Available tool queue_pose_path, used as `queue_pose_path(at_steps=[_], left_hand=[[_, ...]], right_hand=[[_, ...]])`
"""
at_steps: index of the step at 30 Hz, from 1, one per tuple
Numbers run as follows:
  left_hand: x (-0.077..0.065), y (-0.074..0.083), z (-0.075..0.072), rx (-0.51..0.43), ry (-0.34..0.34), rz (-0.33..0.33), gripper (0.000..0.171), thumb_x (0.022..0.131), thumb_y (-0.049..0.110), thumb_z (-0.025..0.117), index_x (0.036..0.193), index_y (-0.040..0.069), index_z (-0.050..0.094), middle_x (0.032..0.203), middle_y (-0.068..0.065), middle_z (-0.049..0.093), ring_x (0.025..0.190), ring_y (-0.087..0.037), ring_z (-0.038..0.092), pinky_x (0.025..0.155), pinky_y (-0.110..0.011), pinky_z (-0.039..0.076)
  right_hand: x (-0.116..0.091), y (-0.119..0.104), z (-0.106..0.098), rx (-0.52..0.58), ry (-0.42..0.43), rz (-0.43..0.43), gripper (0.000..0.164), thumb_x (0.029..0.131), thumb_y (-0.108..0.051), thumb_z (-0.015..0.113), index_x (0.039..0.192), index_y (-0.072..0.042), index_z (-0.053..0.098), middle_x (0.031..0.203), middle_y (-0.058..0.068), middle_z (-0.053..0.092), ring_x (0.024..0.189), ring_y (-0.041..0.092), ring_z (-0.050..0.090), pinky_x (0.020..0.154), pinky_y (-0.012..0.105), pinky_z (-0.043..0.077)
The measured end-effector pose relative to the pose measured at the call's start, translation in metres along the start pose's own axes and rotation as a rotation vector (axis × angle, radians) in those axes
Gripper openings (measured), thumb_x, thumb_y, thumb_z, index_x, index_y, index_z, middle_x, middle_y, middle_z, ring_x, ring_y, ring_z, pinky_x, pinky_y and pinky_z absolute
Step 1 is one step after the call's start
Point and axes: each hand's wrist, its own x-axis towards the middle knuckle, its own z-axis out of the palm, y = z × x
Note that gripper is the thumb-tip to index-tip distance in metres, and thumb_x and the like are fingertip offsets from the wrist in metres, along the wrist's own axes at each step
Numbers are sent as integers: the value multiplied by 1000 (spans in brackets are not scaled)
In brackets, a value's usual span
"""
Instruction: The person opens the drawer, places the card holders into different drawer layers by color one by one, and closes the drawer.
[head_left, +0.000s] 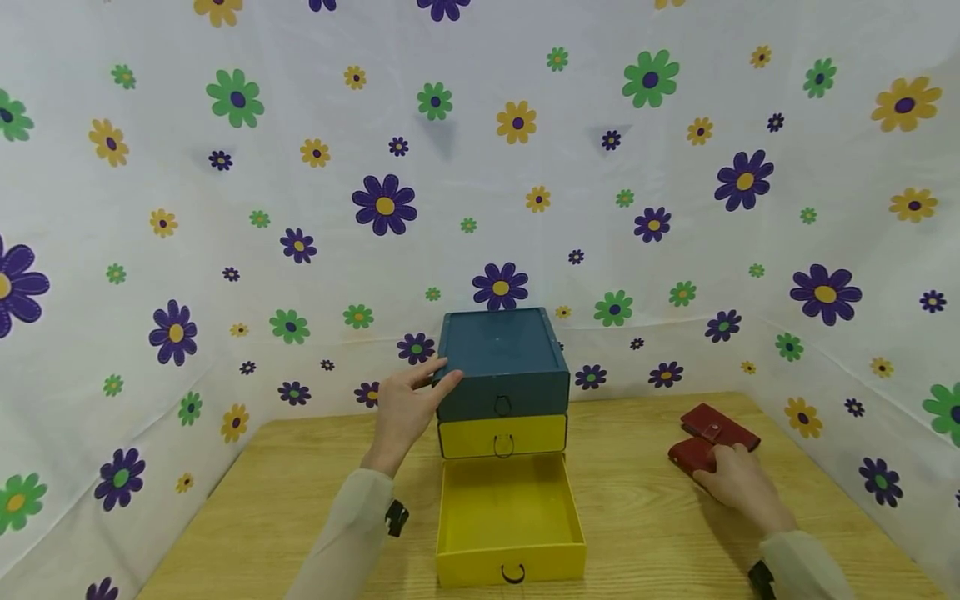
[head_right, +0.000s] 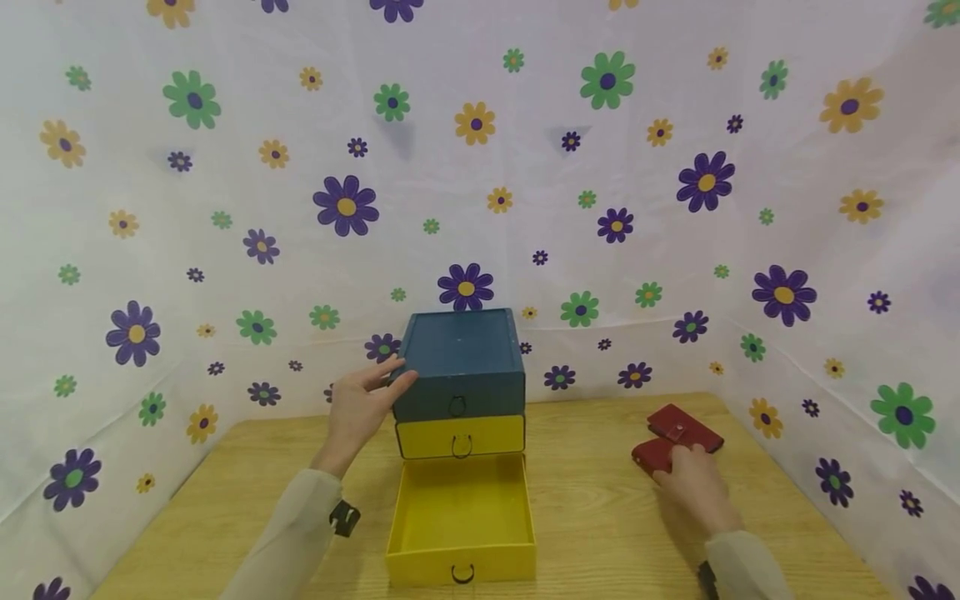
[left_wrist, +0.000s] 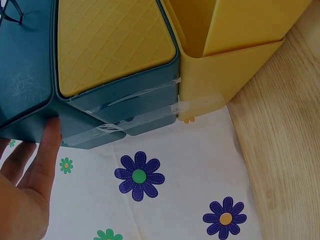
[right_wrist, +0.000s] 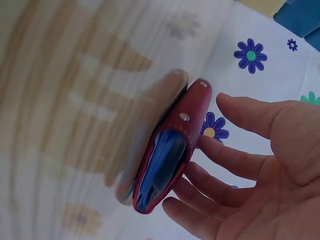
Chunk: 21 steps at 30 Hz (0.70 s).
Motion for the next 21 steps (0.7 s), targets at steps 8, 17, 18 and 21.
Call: queue_pose_path(at_steps=[8, 17, 18, 21], left_hand=[[0, 0, -1, -16, -16, -22, 58, 81, 60, 69, 125, 22, 70, 134, -5, 63, 112, -26, 67, 89, -42, 58], [-1, 0, 0, -13, -8, -16, 57, 82, 59, 70, 123, 20, 70, 133, -3, 64, 113, -26, 67, 91, -41, 57], [-1, 0, -1, -14, -6, -15, 56, 82, 58, 70, 123, 20, 70, 132, -3, 64, 113, -26, 67, 90, -41, 57], [0, 0, -1, -15, -5, -17, 56, 82, 57, 71, 123, 20, 70, 132, -3, 64, 113, -26, 67, 90, -41, 57]], right_hand=[[1, 9, -1, 2, -47, 11, 40, 87, -22, 71, 105, 12, 61, 97, 24, 63, 90, 37, 58, 79, 53, 50], [1, 13, 0, 86, -105, 60, 43, 85, -25, 74, 104, 6, 52, 92, 20, 61, 78, 28, 54, 68, 39, 46], [1, 13, 0, 102, -114, 66, 44, 84, -25, 75, 105, 6, 52, 91, 19, 60, 78, 27, 53, 67, 38, 45], [2, 11, -1, 119, -139, 68, 47, 82, -27, 78, 106, 4, 52, 91, 17, 60, 78, 26, 53, 66, 36, 45]])
